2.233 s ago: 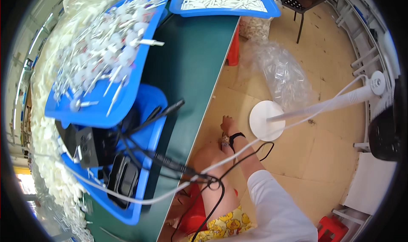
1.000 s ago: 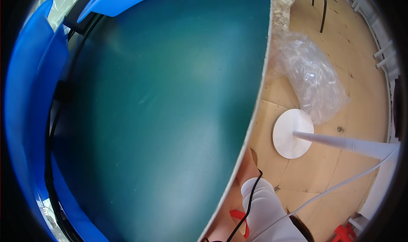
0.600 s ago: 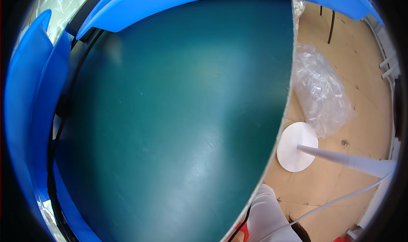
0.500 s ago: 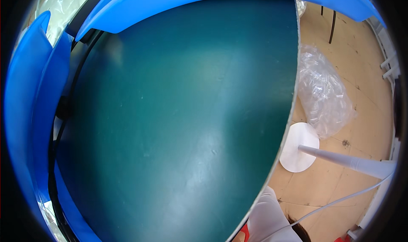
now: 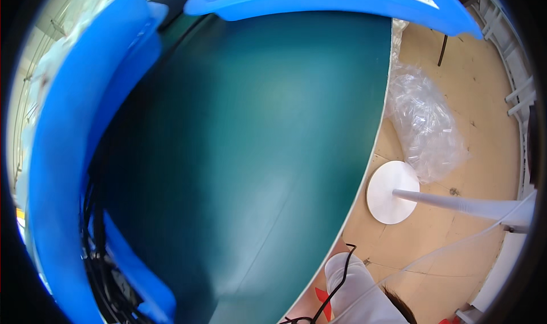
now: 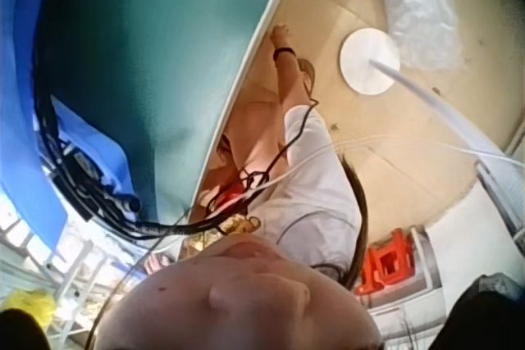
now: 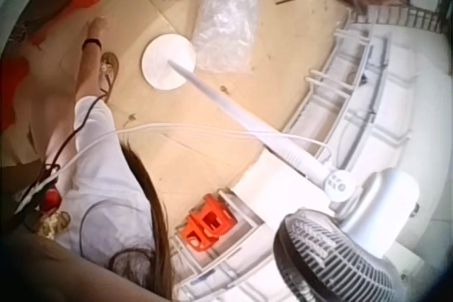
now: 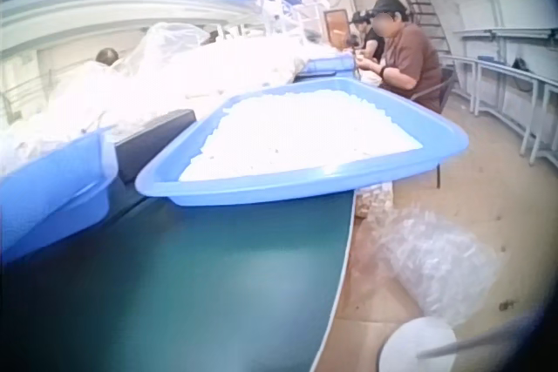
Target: Assembling small white plastic components and electronic parts at a workstation.
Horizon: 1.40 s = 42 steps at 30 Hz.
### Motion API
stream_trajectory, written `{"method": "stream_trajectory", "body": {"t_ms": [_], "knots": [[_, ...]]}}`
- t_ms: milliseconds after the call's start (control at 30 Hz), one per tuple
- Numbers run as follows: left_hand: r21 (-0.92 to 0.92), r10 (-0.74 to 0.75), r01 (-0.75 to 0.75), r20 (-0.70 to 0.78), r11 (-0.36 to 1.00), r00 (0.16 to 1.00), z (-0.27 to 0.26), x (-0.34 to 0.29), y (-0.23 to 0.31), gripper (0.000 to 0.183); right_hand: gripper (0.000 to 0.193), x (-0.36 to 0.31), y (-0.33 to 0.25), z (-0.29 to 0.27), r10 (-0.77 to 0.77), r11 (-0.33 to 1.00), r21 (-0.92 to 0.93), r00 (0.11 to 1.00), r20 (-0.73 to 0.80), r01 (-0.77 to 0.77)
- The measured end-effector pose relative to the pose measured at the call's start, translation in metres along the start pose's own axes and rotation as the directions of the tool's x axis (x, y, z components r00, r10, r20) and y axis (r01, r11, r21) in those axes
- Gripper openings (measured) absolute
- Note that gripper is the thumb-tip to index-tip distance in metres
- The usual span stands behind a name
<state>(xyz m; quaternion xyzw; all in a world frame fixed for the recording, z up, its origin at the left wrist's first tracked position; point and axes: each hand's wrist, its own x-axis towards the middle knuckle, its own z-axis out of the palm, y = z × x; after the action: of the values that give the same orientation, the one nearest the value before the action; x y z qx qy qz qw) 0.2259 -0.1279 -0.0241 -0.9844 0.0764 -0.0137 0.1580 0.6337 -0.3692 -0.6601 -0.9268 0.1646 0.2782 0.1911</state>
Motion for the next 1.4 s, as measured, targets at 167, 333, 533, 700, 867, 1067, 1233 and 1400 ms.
{"method": "stream_trajectory", "body": {"t_ms": [167, 333, 533, 700, 867, 1067, 1233, 1400], "knots": [[-0.129, 0.007, -0.01, -0.019, 0.992, 1.0, -0.011, -0.02, -0.015, 0.031, 0.026, -0.017, 0.027, 0.014, -0.046, 0.989, 0.143, 0.999, 0.024, 0.042], [-0.256, -0.176, 0.186, 0.061, 0.949, 0.982, -0.031, -0.005, 0.008, 0.037, 0.032, -0.096, -0.065, -0.054, -0.265, 0.856, 0.518, 0.855, 0.445, -0.004], [-0.336, -0.171, 0.177, 0.048, 0.925, 0.984, -0.046, 0.014, -0.002, 0.049, 0.034, -0.344, 0.027, -0.149, -0.491, 0.485, 0.71, 0.831, -0.262, 0.511], [-0.298, -0.139, 0.104, -0.1, 0.949, 0.985, -0.059, -0.002, -0.01, 0.049, 0.03, -0.411, -0.005, -0.169, -0.629, 0.745, 0.075, 0.736, -0.25, 0.663], [-0.368, -0.132, 0.047, -0.209, 0.929, 0.969, -0.031, -0.021, -0.016, 0.05, 0.022, -0.496, 0.001, -0.166, -0.716, 0.647, -0.186, 0.673, 0.186, 0.74], [-0.661, -0.252, -0.06, -0.367, 0.748, 0.896, -0.04, -0.084, -0.017, 0.039, 0.041, -0.631, -0.039, -0.239, -0.549, 0.521, 0.118, 0.226, 0.805, 0.845], [-0.887, -0.415, -0.029, -0.244, 0.461, 0.877, -0.035, -0.152, -0.003, 0.029, 0.034, -0.714, -0.053, -0.264, -0.738, 0.245, 0.134, 0.095, 0.668, 0.96], [-0.991, -0.531, -0.078, -0.125, 0.111, 0.838, -0.032, -0.194, 0.02, 0.025, 0.032, -0.775, -0.077, -0.27, -0.879, 0.026, 0.44, -0.189, 0.438, 0.898]]}}
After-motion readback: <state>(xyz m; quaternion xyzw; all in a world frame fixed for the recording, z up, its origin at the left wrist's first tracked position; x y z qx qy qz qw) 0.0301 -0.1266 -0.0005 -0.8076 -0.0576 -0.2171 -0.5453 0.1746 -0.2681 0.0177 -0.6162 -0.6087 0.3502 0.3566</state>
